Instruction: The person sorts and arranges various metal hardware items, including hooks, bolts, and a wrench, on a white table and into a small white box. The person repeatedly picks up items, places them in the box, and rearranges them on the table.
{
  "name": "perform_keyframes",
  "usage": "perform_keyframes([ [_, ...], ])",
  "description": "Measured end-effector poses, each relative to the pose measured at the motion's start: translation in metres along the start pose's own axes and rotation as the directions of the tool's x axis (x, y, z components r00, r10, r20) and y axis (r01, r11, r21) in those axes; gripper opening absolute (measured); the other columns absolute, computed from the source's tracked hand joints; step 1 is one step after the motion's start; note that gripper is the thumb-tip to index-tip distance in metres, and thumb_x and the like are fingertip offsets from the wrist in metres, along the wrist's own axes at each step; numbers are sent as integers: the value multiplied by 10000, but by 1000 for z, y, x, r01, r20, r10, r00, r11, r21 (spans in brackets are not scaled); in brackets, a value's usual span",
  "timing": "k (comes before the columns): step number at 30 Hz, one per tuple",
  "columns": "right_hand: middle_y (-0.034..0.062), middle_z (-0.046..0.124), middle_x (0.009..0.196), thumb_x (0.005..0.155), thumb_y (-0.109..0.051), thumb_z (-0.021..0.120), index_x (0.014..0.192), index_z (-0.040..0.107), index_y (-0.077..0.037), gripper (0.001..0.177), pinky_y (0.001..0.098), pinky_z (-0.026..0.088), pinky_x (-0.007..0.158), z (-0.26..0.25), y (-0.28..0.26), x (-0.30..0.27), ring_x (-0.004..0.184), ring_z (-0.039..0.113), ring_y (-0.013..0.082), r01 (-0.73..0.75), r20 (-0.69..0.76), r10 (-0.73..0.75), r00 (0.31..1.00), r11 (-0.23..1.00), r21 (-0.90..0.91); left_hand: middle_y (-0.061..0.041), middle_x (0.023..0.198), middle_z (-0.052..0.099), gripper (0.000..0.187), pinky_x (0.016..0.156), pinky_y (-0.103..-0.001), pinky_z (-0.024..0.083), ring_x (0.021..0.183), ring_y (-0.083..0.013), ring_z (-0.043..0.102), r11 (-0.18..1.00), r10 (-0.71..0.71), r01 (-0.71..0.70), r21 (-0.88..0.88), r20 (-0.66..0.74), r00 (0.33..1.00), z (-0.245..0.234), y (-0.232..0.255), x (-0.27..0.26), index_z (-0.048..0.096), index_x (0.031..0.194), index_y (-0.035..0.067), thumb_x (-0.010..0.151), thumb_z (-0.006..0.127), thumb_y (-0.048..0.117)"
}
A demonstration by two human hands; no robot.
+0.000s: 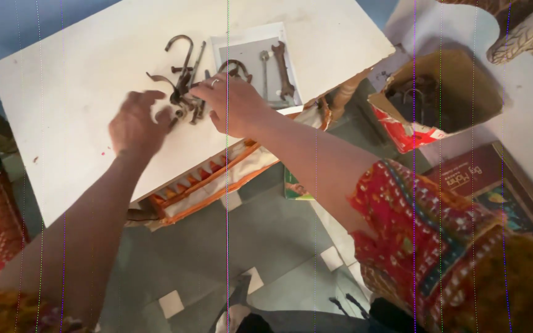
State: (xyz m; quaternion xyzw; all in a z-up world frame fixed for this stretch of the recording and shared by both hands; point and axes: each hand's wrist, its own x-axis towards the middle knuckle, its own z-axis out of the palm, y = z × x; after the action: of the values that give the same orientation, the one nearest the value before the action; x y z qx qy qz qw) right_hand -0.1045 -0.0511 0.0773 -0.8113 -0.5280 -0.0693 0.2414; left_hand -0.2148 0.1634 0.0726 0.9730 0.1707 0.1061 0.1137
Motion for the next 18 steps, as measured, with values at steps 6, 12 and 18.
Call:
perform_keyframes([
  [6, 104, 653, 1321, 839, -94, 680, 1357, 595, -103, 525, 450, 497, 1027, 8, -6, 6, 1240, 583, 321, 88, 110, -78, 991, 992, -87, -93, 1212, 643, 384, 899, -465, 541, 1140, -280, 632, 993, 18, -31, 117, 113, 993, 2, -10, -13, 663, 1276, 186, 931, 746, 334],
  [12, 104, 636, 1318, 839, -119, 681, 1375, 570, -106, 547, 470, 496, 990, 9, 6, 0, 1227, 579, 329, 51, 153, -35, 988, 994, -96, -119, 1181, 661, 324, 842, -472, 561, 1006, -323, 688, 978, -61, 34, 207, 122, 991, 15, -35, -9, 696, 1241, 159, 961, 730, 320],
  [18, 76, 663, 1284, 853, -110, 676, 1345, 593, -123, 499, 472, 509, 1003, 8, 17, -8, 1247, 588, 323, 107, 28, -104, 994, 989, -101, -112, 1183, 667, 241, 829, -477, 566, 945, -317, 711, 983, -73, 49, 177, 133, 988, 10, -32, -11, 714, 1168, 151, 974, 695, 294],
])
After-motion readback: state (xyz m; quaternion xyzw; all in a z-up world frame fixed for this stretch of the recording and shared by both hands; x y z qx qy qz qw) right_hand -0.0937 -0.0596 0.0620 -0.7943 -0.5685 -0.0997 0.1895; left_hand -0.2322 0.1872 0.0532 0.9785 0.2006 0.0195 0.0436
